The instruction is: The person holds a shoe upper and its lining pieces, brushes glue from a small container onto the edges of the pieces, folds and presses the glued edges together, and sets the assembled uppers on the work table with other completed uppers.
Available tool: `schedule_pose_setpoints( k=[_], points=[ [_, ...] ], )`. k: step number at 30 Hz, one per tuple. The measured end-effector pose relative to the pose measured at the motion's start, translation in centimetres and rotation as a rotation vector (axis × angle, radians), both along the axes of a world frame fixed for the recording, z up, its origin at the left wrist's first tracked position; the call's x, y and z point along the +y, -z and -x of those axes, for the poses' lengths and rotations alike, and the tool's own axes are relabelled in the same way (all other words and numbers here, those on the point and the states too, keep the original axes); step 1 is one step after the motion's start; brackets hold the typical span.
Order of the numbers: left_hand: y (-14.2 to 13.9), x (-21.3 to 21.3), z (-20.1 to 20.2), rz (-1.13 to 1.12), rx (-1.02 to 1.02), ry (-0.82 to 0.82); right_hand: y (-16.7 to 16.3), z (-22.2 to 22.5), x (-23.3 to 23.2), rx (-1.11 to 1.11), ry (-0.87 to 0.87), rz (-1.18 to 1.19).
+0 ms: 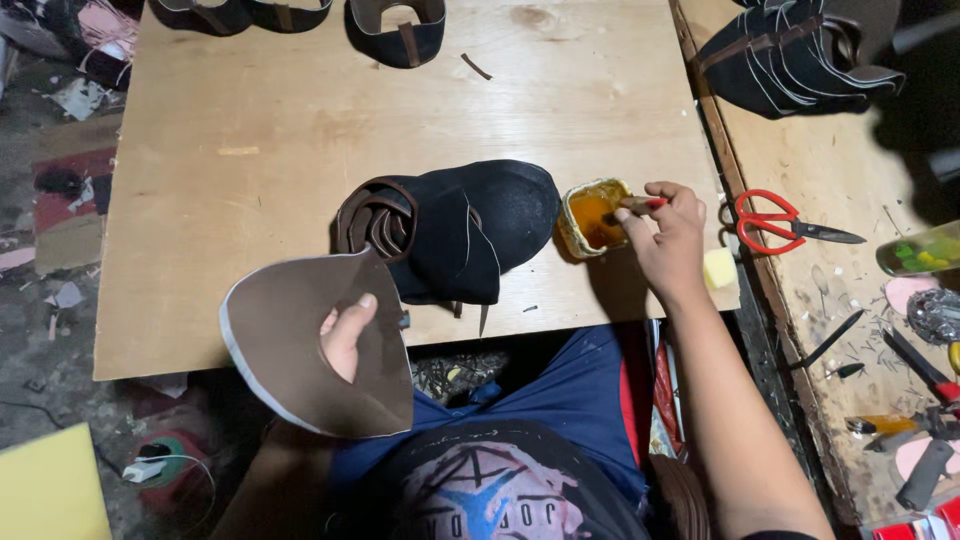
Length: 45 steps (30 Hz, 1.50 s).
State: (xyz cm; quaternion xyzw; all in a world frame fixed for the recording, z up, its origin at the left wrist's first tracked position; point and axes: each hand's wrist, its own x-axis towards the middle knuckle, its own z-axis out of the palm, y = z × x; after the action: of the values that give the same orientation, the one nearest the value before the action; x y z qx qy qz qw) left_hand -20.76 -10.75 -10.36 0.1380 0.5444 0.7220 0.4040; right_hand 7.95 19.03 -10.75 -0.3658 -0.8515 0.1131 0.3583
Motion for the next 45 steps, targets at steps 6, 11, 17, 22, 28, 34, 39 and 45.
schedule_pose_setpoints(
  k=[6, 11, 17, 22, 28, 34, 39, 45],
  points=[
    [-2.3, 0.0, -1.1, 0.166, -0.268, 0.090, -0.7, 1.2, 0.6, -0.074, 0.040, -0.004],
    [-1.1, 0.7, -1.2, 0.064, 0.037, 0.057, -2.9, -1.0, -1.7, 0.074, -0.017, -0.048],
    [1.1, 2.3, -1.7, 0.055, -0.017, 0.134, -3.0, -2.0, -5.2, 0.285, 0.092, 0.460],
    [-1.4, 2.6, -3.0, 0.031, -0.105, 0.125, -4.7, -1.0, -7.0, 0.522, 0.023, 0.980],
    [-5.7, 2.4, -4.6, -0.076, 0.011, 0.225, -6.9, 2.2, -14.7, 0.575, -0.379, 0.821],
    [-6.4, 2.3, -4.6, 0.240, 0.036, 0.361, -8.6, 5.6, -16.0, 0.324, -0.479, 0.490],
    [-5.7, 2.0, -4.1, 0.253, 0.574, 0.321, -9.4, 6.5, -16.3, 0.366, -0.537, 0.341],
    [-4.4, 1.6, -3.8, 0.037, 0.319, 0.372, -10.5, 6.5, -16.4, 0.179, -0.544, 0.480]
  ],
)
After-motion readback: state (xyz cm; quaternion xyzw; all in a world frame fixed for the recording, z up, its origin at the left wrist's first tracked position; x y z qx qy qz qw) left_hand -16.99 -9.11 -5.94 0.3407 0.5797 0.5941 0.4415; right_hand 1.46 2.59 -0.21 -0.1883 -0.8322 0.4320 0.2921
